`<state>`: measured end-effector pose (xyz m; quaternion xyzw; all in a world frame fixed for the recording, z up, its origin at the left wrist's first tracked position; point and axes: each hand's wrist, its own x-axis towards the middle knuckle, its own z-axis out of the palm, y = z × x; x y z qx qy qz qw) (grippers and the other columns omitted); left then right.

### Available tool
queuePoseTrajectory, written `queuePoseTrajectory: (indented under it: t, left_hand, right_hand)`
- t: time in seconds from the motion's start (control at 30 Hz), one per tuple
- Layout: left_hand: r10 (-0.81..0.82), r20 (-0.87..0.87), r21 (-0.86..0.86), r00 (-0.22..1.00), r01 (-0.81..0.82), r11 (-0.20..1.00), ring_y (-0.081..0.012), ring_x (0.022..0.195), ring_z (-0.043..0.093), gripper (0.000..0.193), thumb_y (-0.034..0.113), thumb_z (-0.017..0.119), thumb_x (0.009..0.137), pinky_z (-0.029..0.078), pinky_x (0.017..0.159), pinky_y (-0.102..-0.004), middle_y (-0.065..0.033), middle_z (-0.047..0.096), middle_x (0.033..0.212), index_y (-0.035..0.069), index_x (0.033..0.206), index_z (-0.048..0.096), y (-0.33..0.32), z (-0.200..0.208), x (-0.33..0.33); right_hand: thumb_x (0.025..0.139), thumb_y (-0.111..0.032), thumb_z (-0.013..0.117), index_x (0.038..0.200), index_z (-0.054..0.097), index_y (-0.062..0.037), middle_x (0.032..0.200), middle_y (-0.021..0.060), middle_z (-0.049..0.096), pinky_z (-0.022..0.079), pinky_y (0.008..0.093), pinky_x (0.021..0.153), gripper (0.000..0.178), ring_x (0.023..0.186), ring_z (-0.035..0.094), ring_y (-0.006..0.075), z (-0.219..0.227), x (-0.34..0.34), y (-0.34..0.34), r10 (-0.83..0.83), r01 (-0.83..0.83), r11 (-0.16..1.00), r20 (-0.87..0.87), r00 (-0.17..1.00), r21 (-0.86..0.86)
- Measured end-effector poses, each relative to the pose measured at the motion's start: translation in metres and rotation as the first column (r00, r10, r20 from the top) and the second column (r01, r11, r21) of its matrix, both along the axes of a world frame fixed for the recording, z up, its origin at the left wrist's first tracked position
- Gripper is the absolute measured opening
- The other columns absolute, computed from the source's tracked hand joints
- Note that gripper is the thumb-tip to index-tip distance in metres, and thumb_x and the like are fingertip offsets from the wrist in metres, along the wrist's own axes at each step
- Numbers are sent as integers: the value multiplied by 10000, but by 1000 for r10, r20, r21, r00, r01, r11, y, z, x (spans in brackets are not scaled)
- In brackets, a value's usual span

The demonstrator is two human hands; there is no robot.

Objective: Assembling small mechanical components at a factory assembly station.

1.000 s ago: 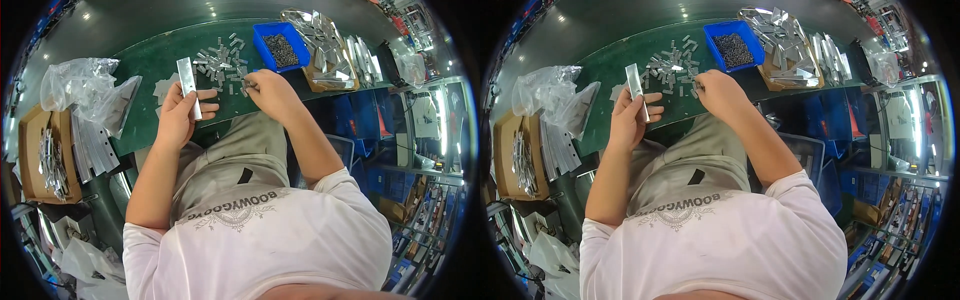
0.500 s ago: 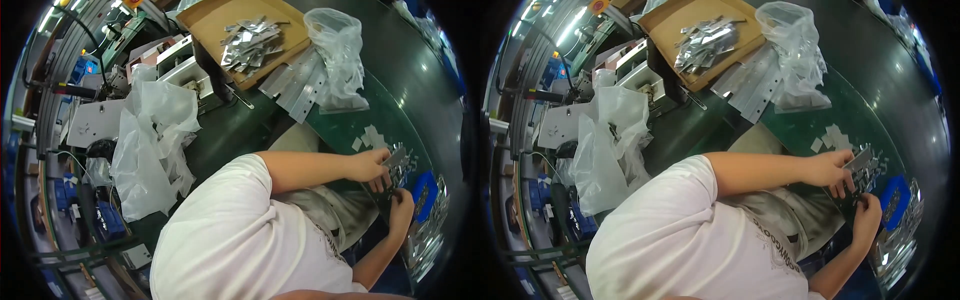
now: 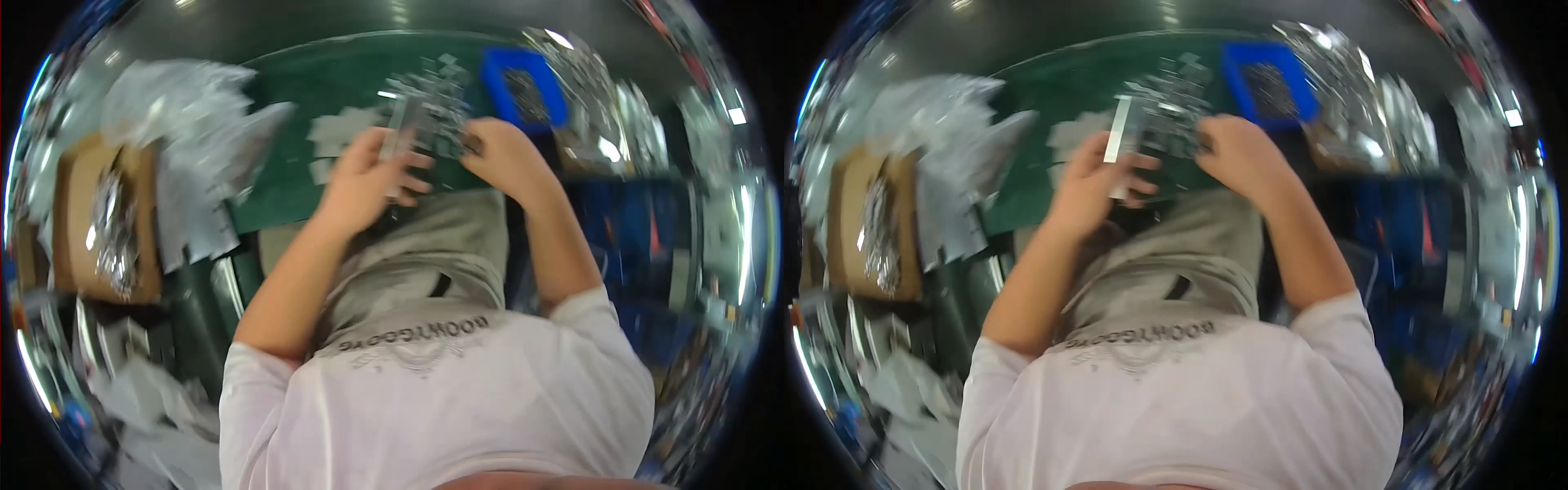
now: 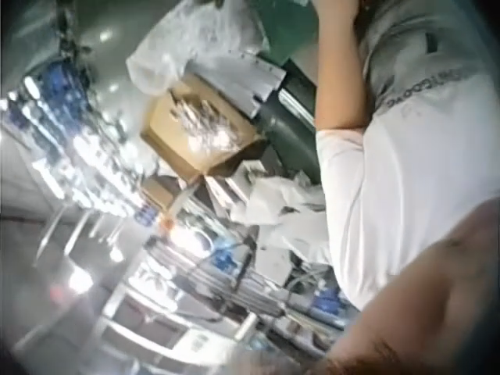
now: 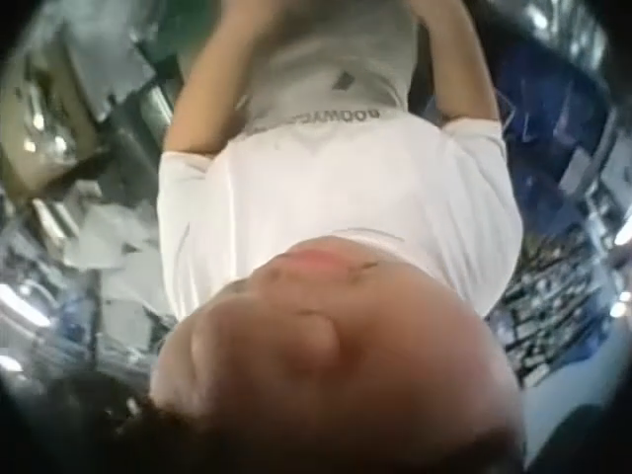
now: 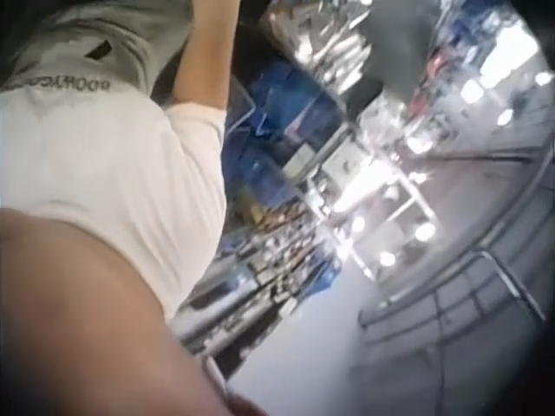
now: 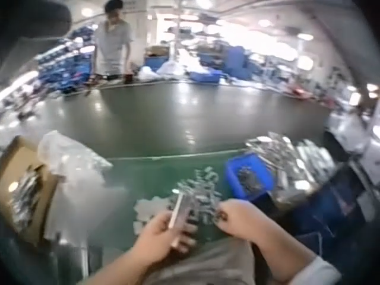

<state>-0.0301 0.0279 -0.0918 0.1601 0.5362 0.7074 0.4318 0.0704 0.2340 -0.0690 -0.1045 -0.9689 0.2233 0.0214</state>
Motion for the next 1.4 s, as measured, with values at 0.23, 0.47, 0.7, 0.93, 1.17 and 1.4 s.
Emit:
queuePoseTrajectory:
  t: [0.23,0.47,0.7,0.93,1.17,1.4]
  left_hand:
    - [-54,-22,-25,998,53,998,-86,505,537,104,73,490,917,373,378,-203,-116,668,859,4,978,536,10,2,-3]
    - [-88,-52,-98,995,82,992,-94,515,554,104,44,471,905,393,383,-207,-109,660,843,-12,971,530,15,6,-3]
    - [-75,-78,-134,994,64,989,-92,529,566,109,48,475,914,417,409,-202,-78,650,826,-11,989,528,12,5,0]
    - [-91,-100,-140,991,76,987,-80,540,562,115,53,477,922,429,434,-198,-64,652,824,-11,1002,529,15,2,-2]
    - [-111,-121,-177,986,89,980,-74,543,554,121,64,485,928,422,443,-190,-55,649,820,-14,1004,539,16,7,-3]
    - [-133,-162,-200,978,100,975,-66,538,546,120,60,483,930,417,442,-190,-44,648,799,-12,1006,542,16,5,0]
  right_hand:
    - [735,-66,640,837,644,-24,752,120,585,480,349,639,110,707,597,267,-5,25,-3,-153,162,987,-221,963,23]
    - [718,13,700,841,672,-74,939,68,652,500,304,683,153,792,619,231,-23,6,-39,49,-153,987,-799,600,-54]
    - [685,-34,702,856,666,-93,1049,55,674,511,341,736,185,828,625,238,-40,-2,-39,228,-189,972,-761,607,140]
    - [686,-22,719,865,683,-81,1032,52,693,523,318,723,193,829,648,221,-45,-5,-36,218,-269,962,-739,638,51]
    - [679,-12,739,827,697,-61,1021,62,693,533,305,716,162,812,665,209,-43,-3,-37,169,-266,964,-745,645,-12]
    - [688,1,756,819,698,-51,1033,88,686,536,293,725,153,849,671,214,-44,-4,-36,145,-269,961,-717,682,-61]
